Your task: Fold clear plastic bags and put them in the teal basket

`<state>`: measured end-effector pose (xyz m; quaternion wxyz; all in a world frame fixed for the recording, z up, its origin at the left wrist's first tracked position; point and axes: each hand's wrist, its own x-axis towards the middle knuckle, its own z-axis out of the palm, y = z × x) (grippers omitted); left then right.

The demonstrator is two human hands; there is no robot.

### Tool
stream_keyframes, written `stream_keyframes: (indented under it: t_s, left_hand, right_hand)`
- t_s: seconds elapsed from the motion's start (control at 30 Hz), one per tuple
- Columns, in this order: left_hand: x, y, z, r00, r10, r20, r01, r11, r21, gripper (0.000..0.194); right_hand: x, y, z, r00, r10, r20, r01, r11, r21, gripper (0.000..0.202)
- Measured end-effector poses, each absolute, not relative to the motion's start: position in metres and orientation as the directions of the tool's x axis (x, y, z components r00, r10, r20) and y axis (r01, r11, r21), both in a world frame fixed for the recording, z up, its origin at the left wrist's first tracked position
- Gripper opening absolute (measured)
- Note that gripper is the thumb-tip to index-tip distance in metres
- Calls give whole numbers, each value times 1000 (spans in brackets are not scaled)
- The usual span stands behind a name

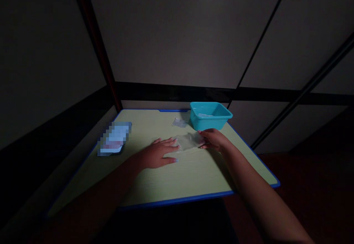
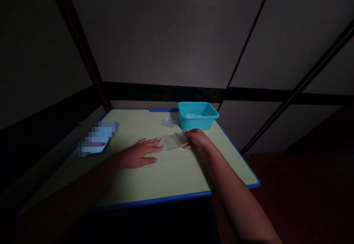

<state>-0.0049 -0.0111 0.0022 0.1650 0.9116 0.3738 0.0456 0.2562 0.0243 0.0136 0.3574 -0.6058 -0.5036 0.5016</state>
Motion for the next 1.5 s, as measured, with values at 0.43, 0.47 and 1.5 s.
stream_keyframes:
  t_s: [0.43,0.47,1.5]
  left_hand:
    - [-5,-11,0,723,691,-5,652,-680,336,53]
    - [-5,-11,0,720,694,0,657,-681,324,55]
    - [5,0,-10,777,601,189,556,-795,244,49]
  right_hand:
    - [260,31,0,-58,978,-201,448,-154,-881,23]
    - [260,31,0,-57,977,-206,429,-162,-889,23]
    - [258,24,17,-88,996,6,104,16,-994,25]
